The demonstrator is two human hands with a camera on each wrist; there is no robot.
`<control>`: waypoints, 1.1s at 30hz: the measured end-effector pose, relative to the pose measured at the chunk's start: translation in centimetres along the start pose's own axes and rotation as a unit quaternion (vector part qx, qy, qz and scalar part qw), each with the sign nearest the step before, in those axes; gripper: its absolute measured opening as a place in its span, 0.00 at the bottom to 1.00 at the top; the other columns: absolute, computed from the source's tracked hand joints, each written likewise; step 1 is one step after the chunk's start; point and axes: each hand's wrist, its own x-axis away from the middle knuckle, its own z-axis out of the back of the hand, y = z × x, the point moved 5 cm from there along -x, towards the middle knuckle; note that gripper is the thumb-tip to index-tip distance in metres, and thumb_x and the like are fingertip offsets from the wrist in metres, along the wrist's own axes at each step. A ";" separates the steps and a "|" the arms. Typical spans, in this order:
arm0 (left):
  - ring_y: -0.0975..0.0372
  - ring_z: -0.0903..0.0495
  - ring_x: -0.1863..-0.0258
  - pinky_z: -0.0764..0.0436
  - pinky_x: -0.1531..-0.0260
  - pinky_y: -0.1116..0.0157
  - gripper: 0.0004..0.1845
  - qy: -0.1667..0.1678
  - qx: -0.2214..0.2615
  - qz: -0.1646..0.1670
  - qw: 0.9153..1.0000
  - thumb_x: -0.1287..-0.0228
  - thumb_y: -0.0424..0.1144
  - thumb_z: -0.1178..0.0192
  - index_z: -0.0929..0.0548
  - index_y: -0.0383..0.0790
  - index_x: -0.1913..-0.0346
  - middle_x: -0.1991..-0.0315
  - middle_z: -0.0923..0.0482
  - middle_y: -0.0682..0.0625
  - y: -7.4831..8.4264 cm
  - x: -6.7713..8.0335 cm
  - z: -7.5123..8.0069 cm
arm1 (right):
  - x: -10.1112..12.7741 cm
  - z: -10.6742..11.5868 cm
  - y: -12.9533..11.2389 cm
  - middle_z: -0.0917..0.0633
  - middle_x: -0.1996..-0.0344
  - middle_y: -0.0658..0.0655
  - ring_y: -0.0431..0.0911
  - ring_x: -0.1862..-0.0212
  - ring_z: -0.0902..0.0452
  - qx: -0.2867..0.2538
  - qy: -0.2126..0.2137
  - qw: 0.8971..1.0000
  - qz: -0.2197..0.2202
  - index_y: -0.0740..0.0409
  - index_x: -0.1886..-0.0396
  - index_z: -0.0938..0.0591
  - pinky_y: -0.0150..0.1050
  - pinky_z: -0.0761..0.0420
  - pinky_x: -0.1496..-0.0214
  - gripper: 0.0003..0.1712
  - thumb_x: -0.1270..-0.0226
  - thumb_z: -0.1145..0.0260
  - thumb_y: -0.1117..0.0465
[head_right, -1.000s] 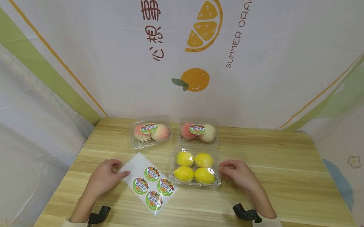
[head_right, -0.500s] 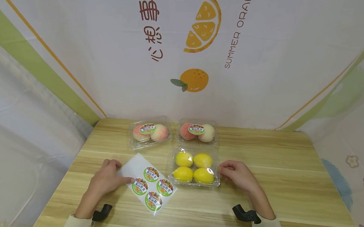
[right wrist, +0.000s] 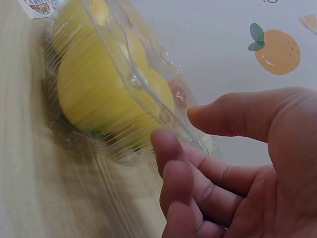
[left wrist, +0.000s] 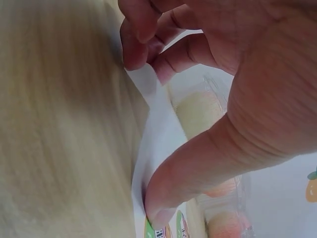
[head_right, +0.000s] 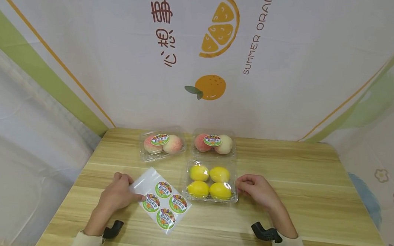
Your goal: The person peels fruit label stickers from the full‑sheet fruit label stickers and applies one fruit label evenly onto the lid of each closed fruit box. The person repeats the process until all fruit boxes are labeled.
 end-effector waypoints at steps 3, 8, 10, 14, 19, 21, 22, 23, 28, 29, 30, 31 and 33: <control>0.47 0.20 0.62 0.18 0.64 0.48 0.37 -0.004 0.007 0.001 1.000 0.53 0.48 0.09 0.18 0.26 0.51 0.48 0.27 0.34 0.0 0.0 -0.1 | -0.1 0.0 0.1 0.11 0.64 0.56 0.48 0.63 0.21 0.002 0.000 1.000 0.000 0.73 0.44 0.15 0.38 0.19 0.61 0.16 0.17 0.34 0.62; 0.50 0.21 0.62 0.19 0.64 0.51 0.32 -0.006 0.009 -0.004 1.000 0.52 0.47 0.10 0.19 0.32 0.55 0.57 0.23 0.41 0.1 0.2 -0.1 | -0.1 0.0 0.2 0.11 0.64 0.56 0.48 0.63 0.21 0.002 0.001 1.000 -0.002 0.72 0.45 0.14 0.38 0.19 0.61 0.16 0.17 0.33 0.61; 0.51 0.21 0.63 0.20 0.65 0.52 0.31 -0.005 0.010 -0.005 1.000 0.52 0.46 0.10 0.20 0.34 0.56 0.61 0.20 0.44 0.1 0.3 -0.1 | -0.1 -0.1 0.2 0.11 0.64 0.57 0.48 0.63 0.21 -0.001 0.001 1.000 -0.004 0.72 0.44 0.14 0.38 0.19 0.61 0.16 0.17 0.33 0.61; 0.52 0.20 0.67 0.22 0.69 0.55 0.32 -0.003 0.021 -0.003 1.000 0.51 0.44 0.10 0.22 0.35 0.54 0.67 0.18 0.46 0.3 0.4 -0.1 | -0.1 0.0 0.3 0.12 0.64 0.57 0.48 0.62 0.21 -0.003 0.002 1.000 -0.003 0.72 0.45 0.15 0.38 0.19 0.60 0.16 0.17 0.34 0.61; 0.51 0.18 0.67 0.21 0.70 0.53 0.35 0.004 0.032 0.001 0.999 0.50 0.42 0.11 0.23 0.32 0.48 0.64 0.16 0.42 0.5 0.6 -0.3 | -0.2 0.0 0.3 0.12 0.65 0.56 0.48 0.63 0.21 0.000 0.007 1.000 -0.007 0.72 0.45 0.14 0.39 0.20 0.61 0.16 0.18 0.33 0.61; 0.50 0.17 0.66 0.19 0.69 0.51 0.37 0.011 0.029 0.002 1.000 0.50 0.41 0.11 0.23 0.30 0.44 0.63 0.15 0.39 0.7 0.7 -0.4 | -0.2 0.1 0.4 0.12 0.65 0.56 0.48 0.63 0.21 0.001 0.009 1.000 -0.007 0.72 0.45 0.14 0.39 0.20 0.61 0.16 0.18 0.33 0.61; 0.49 0.16 0.66 0.19 0.69 0.51 0.38 0.014 0.030 0.002 0.999 0.51 0.41 0.11 0.23 0.29 0.43 0.62 0.14 0.38 0.7 0.8 -0.4 | -0.2 0.1 0.3 0.12 0.65 0.56 0.48 0.63 0.21 0.001 0.009 1.000 -0.007 0.72 0.45 0.14 0.39 0.20 0.61 0.16 0.18 0.33 0.61; 0.49 0.16 0.67 0.18 0.69 0.50 0.39 0.017 0.030 0.003 0.999 0.51 0.41 0.11 0.23 0.28 0.42 0.62 0.14 0.37 0.8 0.8 -0.4 | -0.3 0.1 0.3 0.12 0.65 0.56 0.48 0.63 0.21 0.000 0.009 1.000 -0.006 0.72 0.45 0.14 0.39 0.20 0.61 0.15 0.18 0.33 0.61; 0.47 0.14 0.68 0.15 0.70 0.48 0.35 0.039 0.027 -0.020 0.999 0.51 0.39 0.13 0.18 0.24 0.44 0.64 0.13 0.36 1.2 1.3 -0.5 | -0.3 0.1 0.2 0.12 0.65 0.57 0.48 0.63 0.21 -0.004 0.005 1.000 -0.002 0.72 0.46 0.15 0.39 0.20 0.61 0.15 0.17 0.34 0.63; 0.47 0.14 0.68 0.14 0.70 0.47 0.33 0.044 0.027 -0.027 0.998 0.51 0.38 0.13 0.16 0.24 0.45 0.64 0.13 0.36 1.2 1.4 -0.4 | -0.3 0.1 0.2 0.13 0.65 0.57 0.48 0.63 0.21 -0.005 0.003 1.000 -0.001 0.72 0.45 0.15 0.39 0.20 0.61 0.15 0.17 0.34 0.63; 0.47 0.13 0.67 0.13 0.69 0.46 0.31 0.049 0.030 -0.035 0.998 0.50 0.37 0.14 0.14 0.24 0.46 0.64 0.12 0.36 1.3 1.4 -0.4 | -0.3 0.1 0.2 0.13 0.65 0.57 0.48 0.63 0.21 -0.006 0.002 1.000 0.000 0.72 0.45 0.15 0.39 0.20 0.61 0.15 0.17 0.35 0.63; 0.47 0.13 0.67 0.13 0.69 0.46 0.29 0.054 0.035 -0.040 0.997 0.50 0.36 0.15 0.13 0.24 0.47 0.63 0.11 0.36 1.2 1.5 -0.4 | -0.3 0.1 0.2 0.13 0.65 0.57 0.48 0.63 0.21 -0.006 0.002 1.000 0.001 0.72 0.45 0.15 0.39 0.20 0.61 0.15 0.17 0.35 0.63; 0.48 0.13 0.67 0.13 0.68 0.47 0.25 0.059 0.054 -0.047 0.996 0.48 0.36 0.16 0.11 0.26 0.49 0.63 0.11 0.38 1.1 1.5 -0.4 | -0.3 0.1 0.1 0.13 0.65 0.57 0.48 0.63 0.21 -0.006 0.001 1.000 0.002 0.73 0.45 0.15 0.39 0.20 0.60 0.15 0.17 0.35 0.63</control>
